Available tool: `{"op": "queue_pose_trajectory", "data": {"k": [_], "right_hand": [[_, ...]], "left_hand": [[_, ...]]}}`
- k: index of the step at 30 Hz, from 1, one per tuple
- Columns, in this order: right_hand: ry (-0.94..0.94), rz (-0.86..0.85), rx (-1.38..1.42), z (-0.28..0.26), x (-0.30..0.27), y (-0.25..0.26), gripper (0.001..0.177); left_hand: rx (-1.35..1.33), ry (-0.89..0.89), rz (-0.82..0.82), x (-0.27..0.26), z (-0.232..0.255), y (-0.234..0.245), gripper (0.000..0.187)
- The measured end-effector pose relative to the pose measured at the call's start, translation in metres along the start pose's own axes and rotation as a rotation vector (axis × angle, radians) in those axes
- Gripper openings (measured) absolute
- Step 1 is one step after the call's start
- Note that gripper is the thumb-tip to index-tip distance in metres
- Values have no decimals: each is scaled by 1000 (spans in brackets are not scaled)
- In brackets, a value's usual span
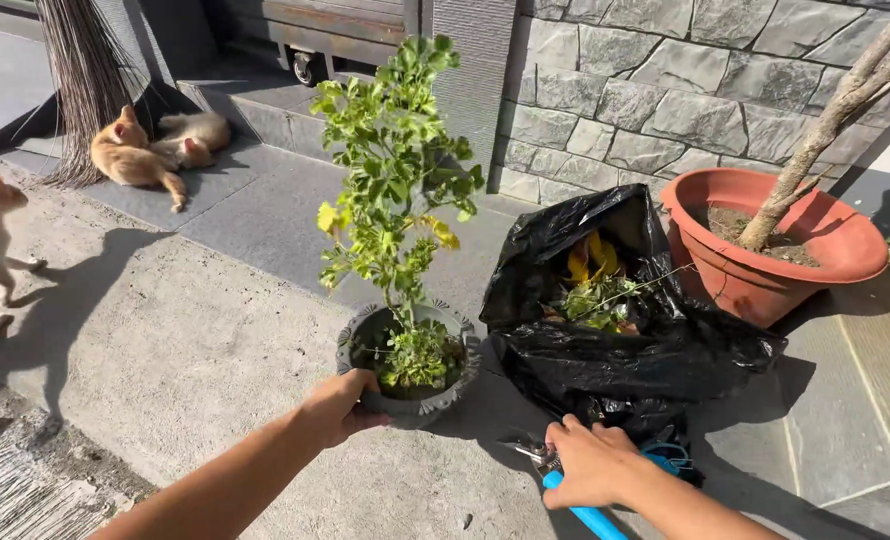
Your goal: Pruning and trimming several potted plants in an outdoor garden area.
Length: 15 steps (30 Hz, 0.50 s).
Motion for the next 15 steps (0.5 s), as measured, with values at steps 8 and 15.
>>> {"op": "queue_pose_trajectory", "data": {"k": [8,15], "right_hand": [[-55,109,-182,-14,28,-13,80],[78,337,460,-10,39,40,31]], "left_hand": [[-14,-90,123,-32,22,-15,40],[202,-6,26,-69,2,-26,66]]}}
Point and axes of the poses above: each hand's wrist, its own x-axis towards the middle knuckle, its own y-axis out of the back of the hand, z = x × y, the point moved 8 cm from there along x, towards the middle knuckle, and after that the axes turned 1 degree about z, right-handed, at the moved point
